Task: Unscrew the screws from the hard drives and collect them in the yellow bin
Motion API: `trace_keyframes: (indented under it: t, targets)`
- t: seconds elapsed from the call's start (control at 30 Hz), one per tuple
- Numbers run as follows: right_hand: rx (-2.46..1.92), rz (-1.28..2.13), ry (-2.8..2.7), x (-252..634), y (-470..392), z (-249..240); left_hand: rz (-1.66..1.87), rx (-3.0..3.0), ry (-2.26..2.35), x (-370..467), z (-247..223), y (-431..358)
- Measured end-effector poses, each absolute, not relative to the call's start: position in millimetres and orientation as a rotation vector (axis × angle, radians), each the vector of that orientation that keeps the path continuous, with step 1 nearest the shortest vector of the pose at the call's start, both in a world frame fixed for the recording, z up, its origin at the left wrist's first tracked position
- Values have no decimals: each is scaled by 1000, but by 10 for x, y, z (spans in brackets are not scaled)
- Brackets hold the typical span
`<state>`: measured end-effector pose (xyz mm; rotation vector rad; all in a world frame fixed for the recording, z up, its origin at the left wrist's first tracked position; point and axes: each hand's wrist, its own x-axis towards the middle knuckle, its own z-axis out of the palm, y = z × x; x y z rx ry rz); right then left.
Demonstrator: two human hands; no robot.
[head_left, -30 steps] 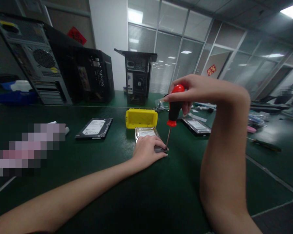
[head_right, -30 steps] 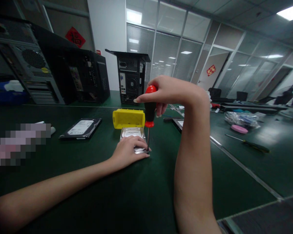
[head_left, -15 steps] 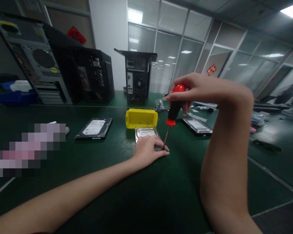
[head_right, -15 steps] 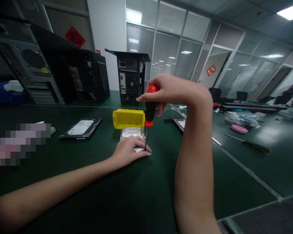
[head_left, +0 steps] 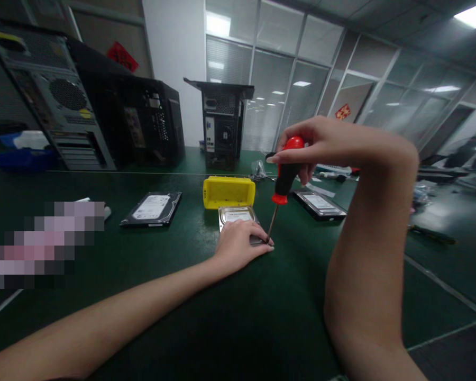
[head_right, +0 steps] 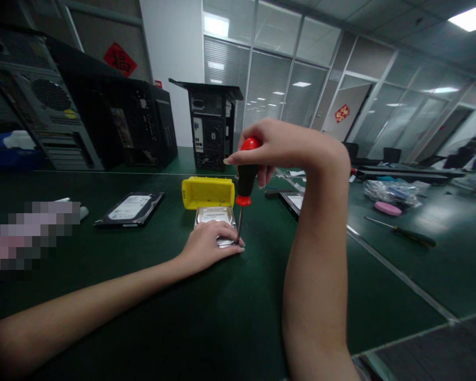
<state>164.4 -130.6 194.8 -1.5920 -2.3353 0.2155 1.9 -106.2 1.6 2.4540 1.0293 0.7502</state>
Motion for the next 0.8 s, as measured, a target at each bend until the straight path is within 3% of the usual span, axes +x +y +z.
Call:
trace_keyframes:
  t: [0.8]
  targets:
    - [-1583,243,-2333,1666,-1337,1952,738,2452,1059,26,6,-1055]
